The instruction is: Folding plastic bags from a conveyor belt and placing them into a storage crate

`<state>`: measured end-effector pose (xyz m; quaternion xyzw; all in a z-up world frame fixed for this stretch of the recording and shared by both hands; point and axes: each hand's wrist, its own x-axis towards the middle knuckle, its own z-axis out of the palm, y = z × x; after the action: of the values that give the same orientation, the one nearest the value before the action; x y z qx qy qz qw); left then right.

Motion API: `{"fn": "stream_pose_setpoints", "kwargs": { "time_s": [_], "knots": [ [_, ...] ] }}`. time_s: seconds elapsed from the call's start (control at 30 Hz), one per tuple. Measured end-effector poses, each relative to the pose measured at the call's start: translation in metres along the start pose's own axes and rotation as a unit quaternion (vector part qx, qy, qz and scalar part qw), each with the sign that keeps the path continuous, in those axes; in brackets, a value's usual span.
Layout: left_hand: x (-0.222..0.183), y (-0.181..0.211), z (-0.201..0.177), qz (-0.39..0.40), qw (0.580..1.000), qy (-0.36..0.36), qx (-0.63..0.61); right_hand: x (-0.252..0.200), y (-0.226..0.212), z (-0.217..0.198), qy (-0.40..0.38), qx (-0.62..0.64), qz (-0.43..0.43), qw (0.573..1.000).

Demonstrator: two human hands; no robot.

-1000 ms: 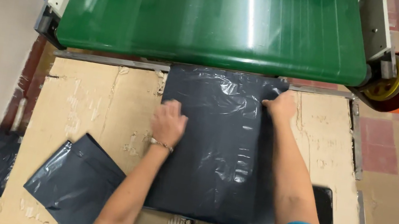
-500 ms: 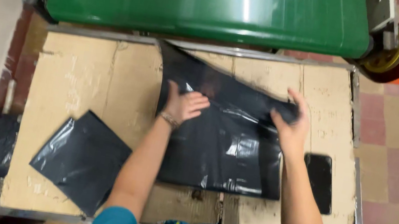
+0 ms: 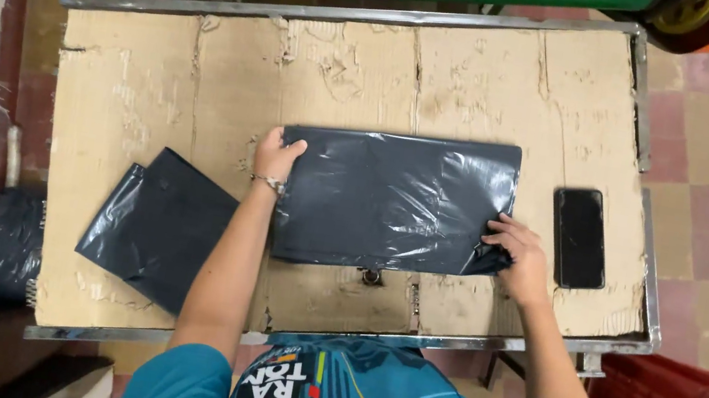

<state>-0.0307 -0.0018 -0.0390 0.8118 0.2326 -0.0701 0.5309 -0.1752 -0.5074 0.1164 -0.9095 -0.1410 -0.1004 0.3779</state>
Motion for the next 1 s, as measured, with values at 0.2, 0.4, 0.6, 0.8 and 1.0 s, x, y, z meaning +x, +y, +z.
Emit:
{"fn": "stream_pose_setpoints", "kwargs": {
  "time_s": [0.2,0.4,0.6,0.8,1.0],
  "knots": [
    [-0.111,0.106,0.022,0.105,0.912,0.223,0.329,0.043,-0.099,-0.027,-0.283,-0.113,0.138,0.943],
    [-0.170,0.140,0.093,0.436,0.823,0.040,0.362,0.107,-0.107,0.126,-0.023,-0.109,-0.135,0.985],
    [-0.199,0.104,0.008,0.284,0.842,-0.058,0.455,0.071,0.004,0.096,-0.050,-0.299,-0.026,0.953],
    [-0.215,-0.001,-0.002,0.608,0.679,0.051,0.409,0.028,-0.081,0.098,-0.034,-0.210,-0.123,0.969],
    [-0.228,0.102,0.064,0.558,0.638,-0.398,0.352,-0.072,-0.111,0.127,-0.185,-0.095,-0.127,0.970]
  ]
}}
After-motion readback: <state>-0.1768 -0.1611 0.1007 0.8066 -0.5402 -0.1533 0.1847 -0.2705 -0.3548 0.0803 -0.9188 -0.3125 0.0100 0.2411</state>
